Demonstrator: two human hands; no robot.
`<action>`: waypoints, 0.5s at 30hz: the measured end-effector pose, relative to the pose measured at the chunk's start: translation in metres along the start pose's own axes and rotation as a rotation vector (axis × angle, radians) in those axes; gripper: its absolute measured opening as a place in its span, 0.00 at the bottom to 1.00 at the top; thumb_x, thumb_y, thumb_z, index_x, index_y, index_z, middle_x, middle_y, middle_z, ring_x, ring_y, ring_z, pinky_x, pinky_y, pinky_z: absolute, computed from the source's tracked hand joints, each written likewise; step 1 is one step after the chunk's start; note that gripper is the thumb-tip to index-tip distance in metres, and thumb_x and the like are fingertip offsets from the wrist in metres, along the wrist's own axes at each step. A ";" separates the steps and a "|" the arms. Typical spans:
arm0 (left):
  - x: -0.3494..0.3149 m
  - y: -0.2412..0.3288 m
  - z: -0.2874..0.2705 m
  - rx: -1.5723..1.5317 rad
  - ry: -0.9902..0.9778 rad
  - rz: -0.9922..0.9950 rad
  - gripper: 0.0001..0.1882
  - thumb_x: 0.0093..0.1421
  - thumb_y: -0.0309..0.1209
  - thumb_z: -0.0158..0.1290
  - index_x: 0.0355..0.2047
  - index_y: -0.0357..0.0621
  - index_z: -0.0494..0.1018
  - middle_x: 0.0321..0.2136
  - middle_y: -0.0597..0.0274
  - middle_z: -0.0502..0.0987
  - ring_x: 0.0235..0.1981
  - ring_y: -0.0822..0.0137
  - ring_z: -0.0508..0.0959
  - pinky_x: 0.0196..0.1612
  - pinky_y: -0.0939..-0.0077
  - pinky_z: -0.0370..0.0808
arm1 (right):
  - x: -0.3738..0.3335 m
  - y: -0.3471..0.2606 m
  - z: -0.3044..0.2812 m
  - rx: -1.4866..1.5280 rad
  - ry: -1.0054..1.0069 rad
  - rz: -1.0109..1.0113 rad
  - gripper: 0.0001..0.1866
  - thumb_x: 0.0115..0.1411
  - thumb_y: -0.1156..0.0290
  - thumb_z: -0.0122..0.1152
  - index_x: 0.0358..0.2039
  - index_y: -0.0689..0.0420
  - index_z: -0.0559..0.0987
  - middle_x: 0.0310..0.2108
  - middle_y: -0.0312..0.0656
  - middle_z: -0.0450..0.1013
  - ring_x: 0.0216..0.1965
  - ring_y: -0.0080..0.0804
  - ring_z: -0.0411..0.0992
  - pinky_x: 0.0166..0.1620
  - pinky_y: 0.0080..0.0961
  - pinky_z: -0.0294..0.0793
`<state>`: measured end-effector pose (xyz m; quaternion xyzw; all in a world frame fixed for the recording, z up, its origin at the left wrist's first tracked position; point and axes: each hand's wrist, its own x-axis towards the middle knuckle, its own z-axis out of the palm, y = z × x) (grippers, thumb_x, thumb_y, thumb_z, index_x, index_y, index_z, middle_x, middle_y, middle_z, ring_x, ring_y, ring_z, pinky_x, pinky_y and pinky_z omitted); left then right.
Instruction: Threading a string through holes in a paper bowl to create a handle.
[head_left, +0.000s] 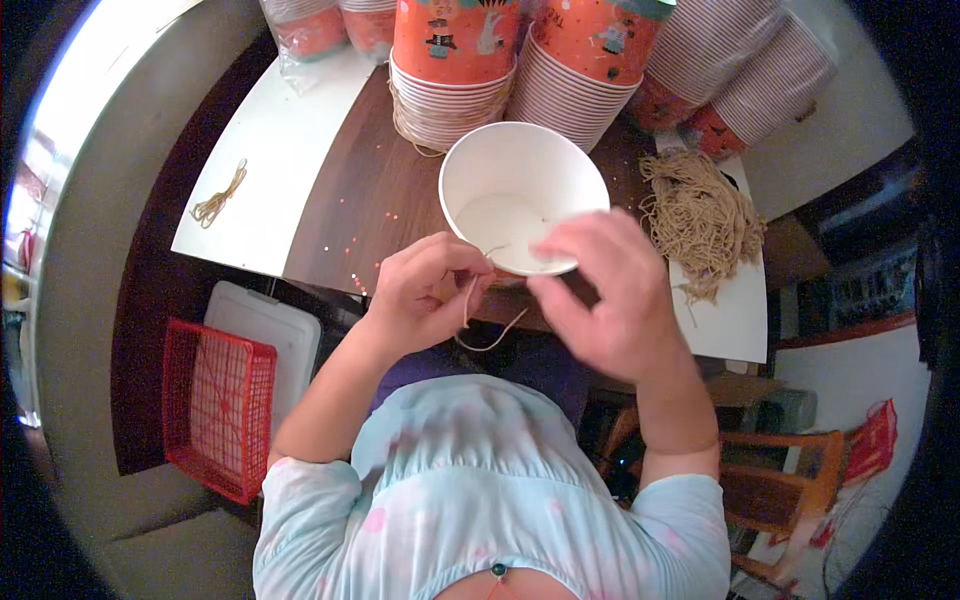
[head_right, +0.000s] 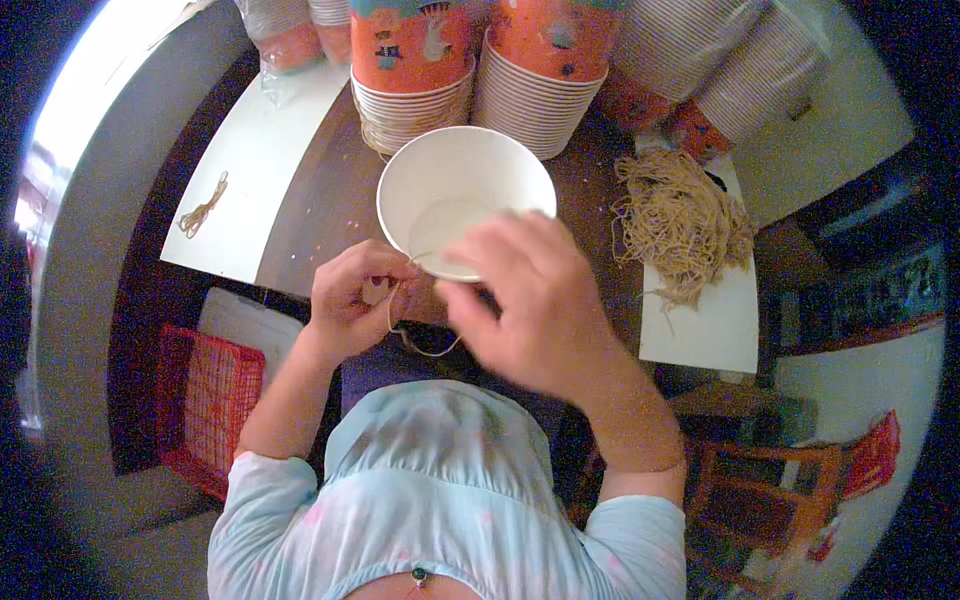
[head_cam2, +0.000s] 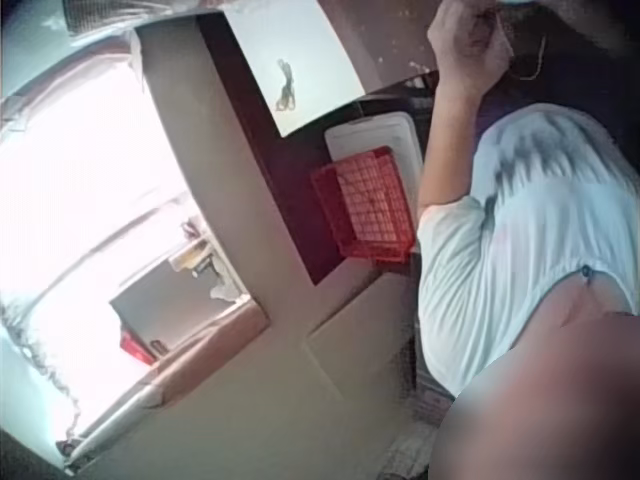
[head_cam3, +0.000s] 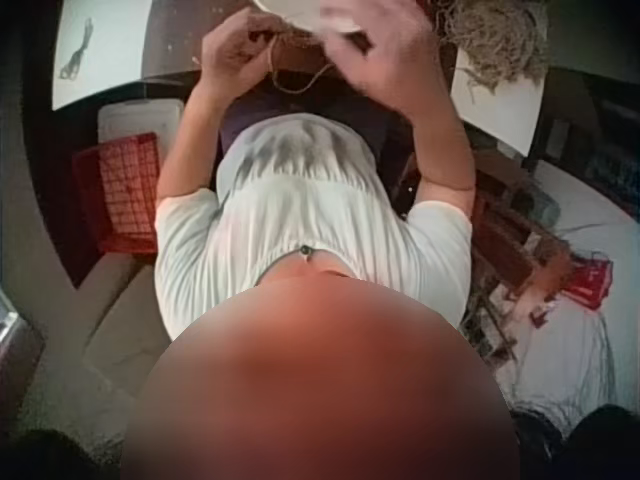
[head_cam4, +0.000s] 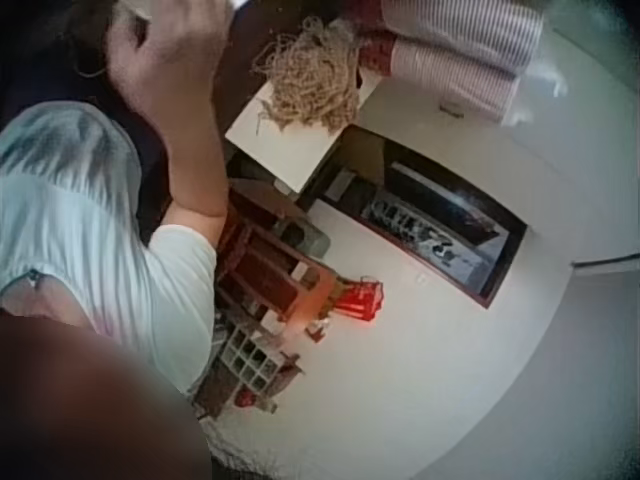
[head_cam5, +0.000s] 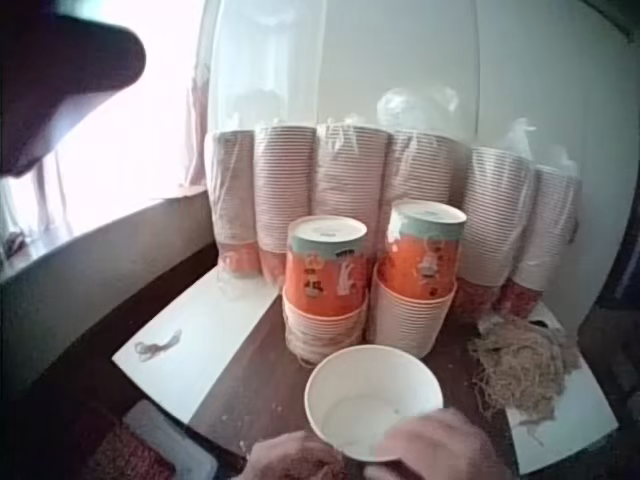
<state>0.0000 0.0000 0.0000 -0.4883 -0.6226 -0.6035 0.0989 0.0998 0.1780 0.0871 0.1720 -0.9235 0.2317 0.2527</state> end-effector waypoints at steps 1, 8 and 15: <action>0.002 0.002 0.001 -0.005 -0.021 -0.013 0.11 0.47 0.17 0.58 0.32 0.41 0.74 0.26 0.58 0.76 0.24 0.67 0.77 0.28 0.80 0.73 | 0.005 0.005 0.001 -0.014 0.054 0.015 0.17 0.45 0.72 0.64 0.38 0.56 0.75 0.33 0.45 0.71 0.36 0.47 0.70 0.42 0.39 0.70; -0.007 0.005 0.001 -0.240 -0.013 -0.246 0.07 0.54 0.19 0.56 0.33 0.36 0.72 0.29 0.61 0.78 0.27 0.78 0.75 0.29 0.84 0.72 | 0.010 0.007 0.032 -0.005 -0.084 -0.040 0.09 0.46 0.78 0.62 0.30 0.59 0.74 0.28 0.43 0.70 0.31 0.44 0.70 0.36 0.36 0.69; -0.011 0.001 0.000 -0.278 0.015 -0.270 0.05 0.56 0.20 0.55 0.34 0.34 0.71 0.28 0.64 0.78 0.27 0.82 0.73 0.29 0.87 0.69 | 0.011 0.009 0.034 0.050 -0.032 0.016 0.08 0.47 0.77 0.62 0.29 0.57 0.74 0.28 0.42 0.70 0.30 0.42 0.70 0.36 0.35 0.67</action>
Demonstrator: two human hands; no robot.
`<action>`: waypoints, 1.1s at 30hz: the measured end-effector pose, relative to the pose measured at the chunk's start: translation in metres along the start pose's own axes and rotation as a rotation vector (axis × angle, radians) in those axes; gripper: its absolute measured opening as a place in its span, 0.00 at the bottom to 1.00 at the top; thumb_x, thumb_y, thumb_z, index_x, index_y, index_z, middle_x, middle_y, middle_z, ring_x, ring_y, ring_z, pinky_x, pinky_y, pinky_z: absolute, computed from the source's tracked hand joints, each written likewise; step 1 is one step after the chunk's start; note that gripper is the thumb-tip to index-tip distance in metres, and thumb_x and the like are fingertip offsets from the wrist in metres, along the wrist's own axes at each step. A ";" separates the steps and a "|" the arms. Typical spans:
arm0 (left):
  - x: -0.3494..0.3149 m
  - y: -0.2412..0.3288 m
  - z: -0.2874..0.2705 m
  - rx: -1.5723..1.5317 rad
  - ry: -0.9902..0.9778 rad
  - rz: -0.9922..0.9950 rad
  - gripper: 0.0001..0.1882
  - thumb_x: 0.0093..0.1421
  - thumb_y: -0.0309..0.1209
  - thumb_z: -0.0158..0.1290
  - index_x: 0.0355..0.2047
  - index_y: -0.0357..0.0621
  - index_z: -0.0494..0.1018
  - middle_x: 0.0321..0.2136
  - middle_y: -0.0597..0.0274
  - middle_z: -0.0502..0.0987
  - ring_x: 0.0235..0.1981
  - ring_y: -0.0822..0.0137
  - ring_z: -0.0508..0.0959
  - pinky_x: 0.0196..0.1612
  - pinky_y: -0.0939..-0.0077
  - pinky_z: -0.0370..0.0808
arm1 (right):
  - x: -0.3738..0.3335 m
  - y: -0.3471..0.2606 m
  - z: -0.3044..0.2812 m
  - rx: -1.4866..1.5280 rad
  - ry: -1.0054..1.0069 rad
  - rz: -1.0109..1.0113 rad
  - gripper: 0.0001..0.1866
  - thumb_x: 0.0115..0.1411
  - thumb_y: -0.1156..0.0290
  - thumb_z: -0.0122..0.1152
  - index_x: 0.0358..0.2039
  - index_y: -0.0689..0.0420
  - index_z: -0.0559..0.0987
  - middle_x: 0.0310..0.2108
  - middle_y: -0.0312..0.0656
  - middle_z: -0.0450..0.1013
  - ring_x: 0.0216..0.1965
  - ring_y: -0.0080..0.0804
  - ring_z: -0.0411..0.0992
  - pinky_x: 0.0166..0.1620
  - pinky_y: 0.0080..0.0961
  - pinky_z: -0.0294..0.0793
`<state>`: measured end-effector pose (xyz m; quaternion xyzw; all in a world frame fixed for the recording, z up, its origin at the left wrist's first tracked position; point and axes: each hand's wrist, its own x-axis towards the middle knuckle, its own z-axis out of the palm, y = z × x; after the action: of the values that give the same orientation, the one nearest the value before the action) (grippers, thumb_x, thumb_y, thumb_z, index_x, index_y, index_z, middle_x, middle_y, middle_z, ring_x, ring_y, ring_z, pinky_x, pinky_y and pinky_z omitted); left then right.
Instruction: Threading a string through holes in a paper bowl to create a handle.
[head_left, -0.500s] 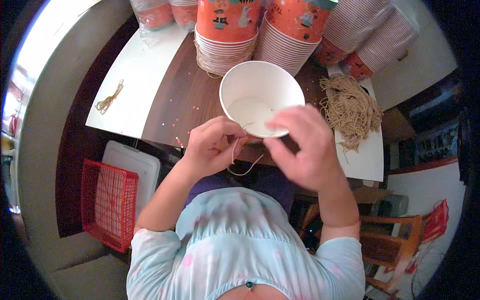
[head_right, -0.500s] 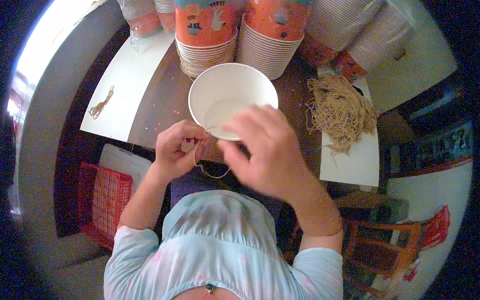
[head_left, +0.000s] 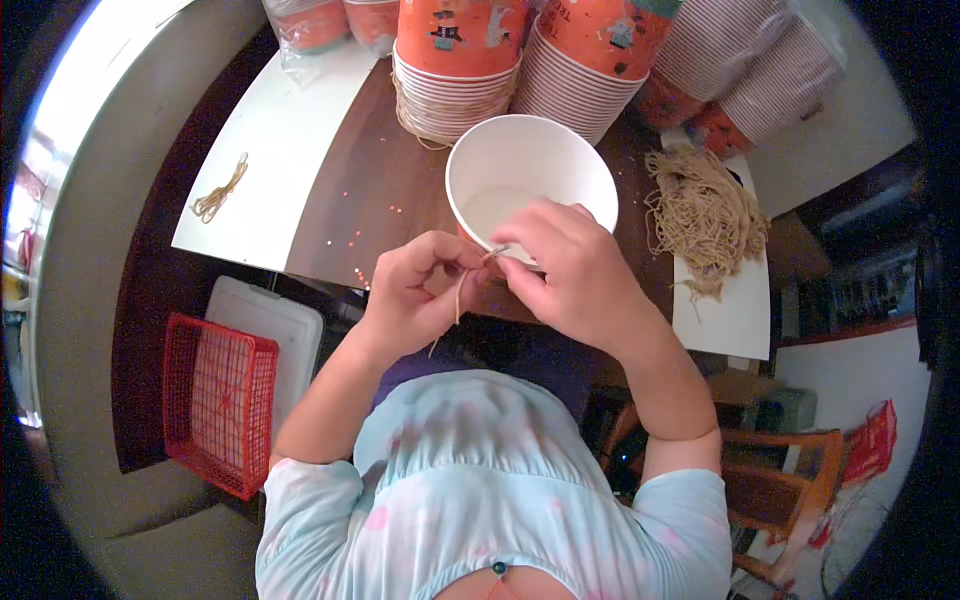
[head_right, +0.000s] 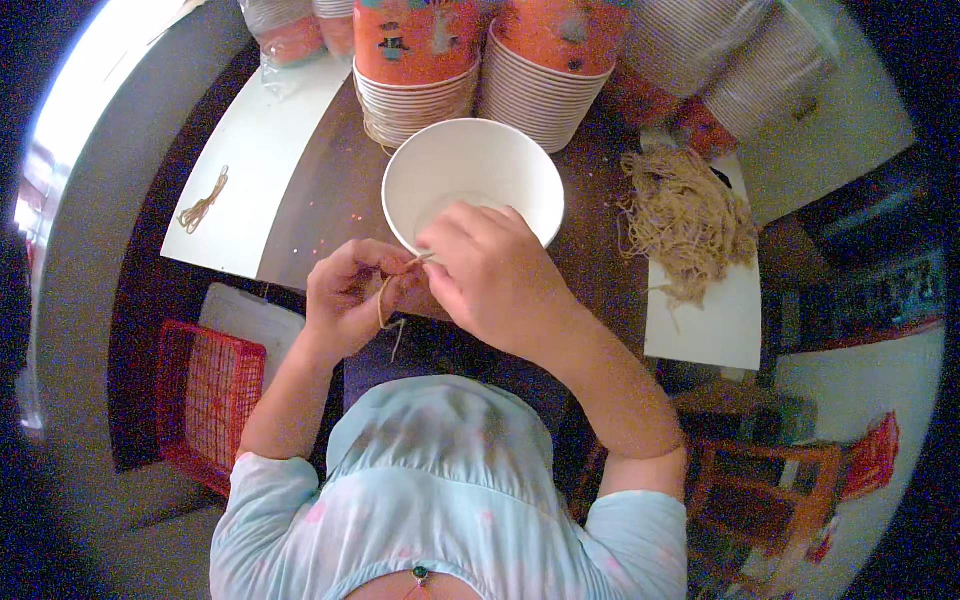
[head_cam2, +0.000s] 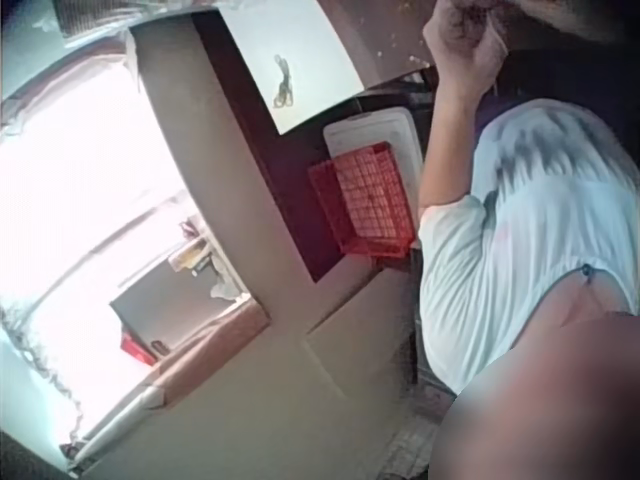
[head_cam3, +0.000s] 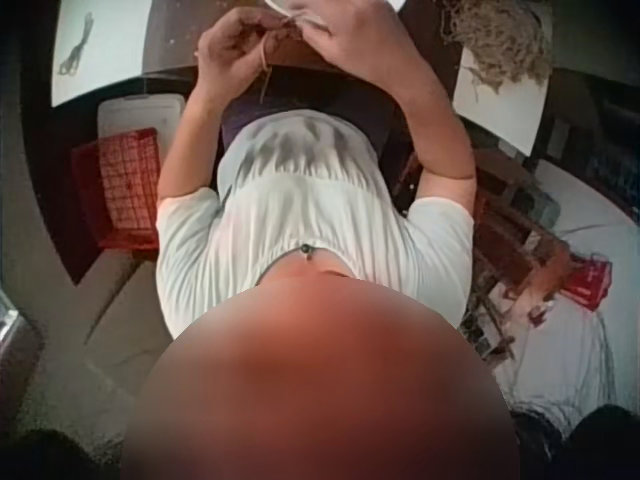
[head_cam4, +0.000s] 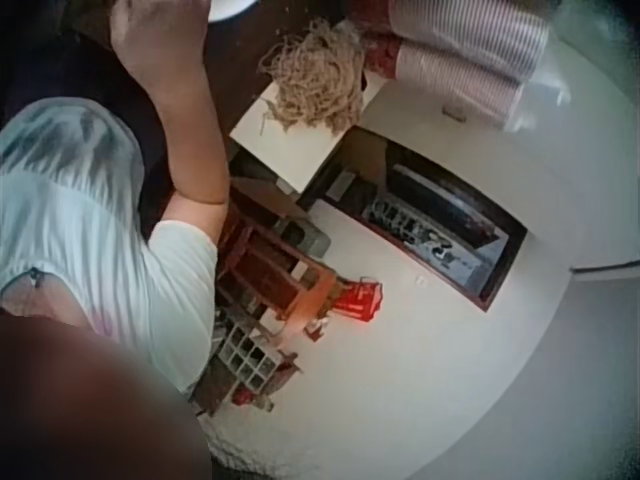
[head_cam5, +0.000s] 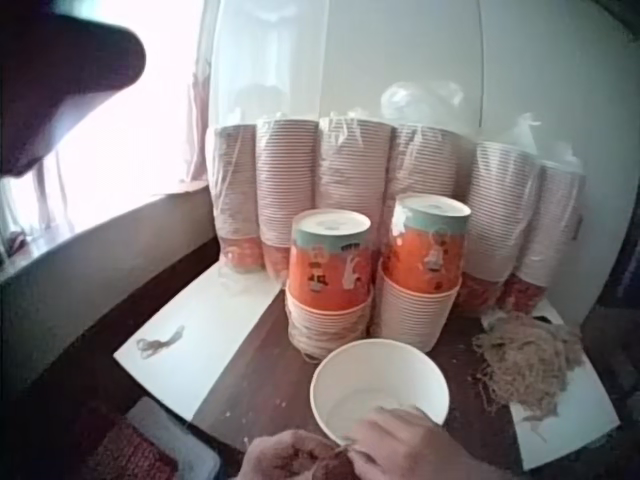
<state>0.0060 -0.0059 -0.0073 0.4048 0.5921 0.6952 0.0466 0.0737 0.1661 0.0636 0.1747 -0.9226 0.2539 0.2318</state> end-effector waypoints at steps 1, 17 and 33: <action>0.000 0.001 -0.002 0.037 -0.019 -0.017 0.05 0.56 0.20 0.55 0.34 0.34 0.71 0.27 0.65 0.77 0.28 0.81 0.73 0.30 0.87 0.70 | -0.001 0.001 0.000 -0.002 0.001 0.004 0.08 0.47 0.77 0.62 0.29 0.57 0.74 0.28 0.42 0.70 0.30 0.42 0.70 0.36 0.35 0.67; -0.006 0.029 0.017 -0.176 0.002 -0.373 0.22 0.52 0.17 0.56 0.48 0.39 0.65 0.35 0.60 0.76 0.30 0.77 0.75 0.33 0.83 0.73 | -0.032 -0.024 0.013 -0.365 0.007 0.014 0.05 0.50 0.72 0.52 0.28 0.56 0.68 0.26 0.40 0.63 0.25 0.35 0.67 0.30 0.31 0.67; -0.017 0.015 0.035 -0.208 0.407 -0.331 0.11 0.56 0.18 0.54 0.38 0.34 0.66 0.32 0.59 0.76 0.33 0.75 0.77 0.35 0.85 0.75 | -0.037 -0.010 0.076 0.112 0.348 0.340 0.04 0.57 0.78 0.54 0.34 0.61 0.74 0.29 0.44 0.71 0.28 0.41 0.74 0.31 0.29 0.74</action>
<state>0.0457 0.0079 -0.0040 0.1476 0.5730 0.8021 0.0809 0.0831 0.1240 -0.0099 -0.0169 -0.8695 0.3663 0.3308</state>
